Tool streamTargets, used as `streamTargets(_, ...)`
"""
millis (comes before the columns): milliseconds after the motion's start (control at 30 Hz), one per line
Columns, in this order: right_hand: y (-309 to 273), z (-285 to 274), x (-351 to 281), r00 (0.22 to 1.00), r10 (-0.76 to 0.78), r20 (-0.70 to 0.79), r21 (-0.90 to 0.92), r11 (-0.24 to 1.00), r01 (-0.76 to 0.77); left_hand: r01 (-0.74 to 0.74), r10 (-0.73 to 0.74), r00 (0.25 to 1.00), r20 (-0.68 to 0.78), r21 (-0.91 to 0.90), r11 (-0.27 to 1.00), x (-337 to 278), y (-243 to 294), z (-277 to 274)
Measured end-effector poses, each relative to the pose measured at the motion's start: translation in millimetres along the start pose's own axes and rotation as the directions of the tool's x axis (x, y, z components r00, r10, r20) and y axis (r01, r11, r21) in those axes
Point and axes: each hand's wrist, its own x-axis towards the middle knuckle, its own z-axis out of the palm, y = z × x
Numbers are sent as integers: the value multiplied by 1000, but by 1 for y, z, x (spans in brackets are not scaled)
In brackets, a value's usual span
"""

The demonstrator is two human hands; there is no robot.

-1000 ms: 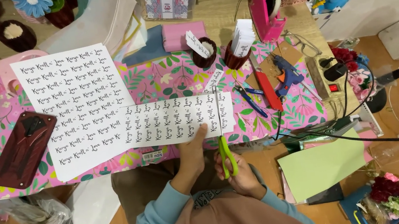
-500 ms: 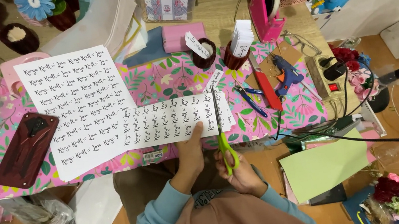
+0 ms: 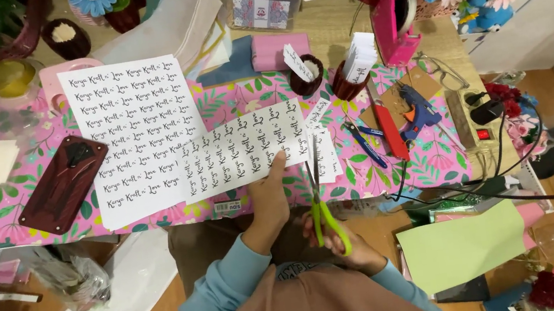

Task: The person uses green-handled scissors to cut a sheet of white paper printed with repeated text into smaller rectangular strips. They hold the paper with their left hand and cut along the printed lines, then place the cut pieces into a container on the table.

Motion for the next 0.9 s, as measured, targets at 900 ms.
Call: streamTargets(900,-31,42,26,981,-139,-134,-212,971,108,18,-16,997,73,-28,999,-8,-30,9)
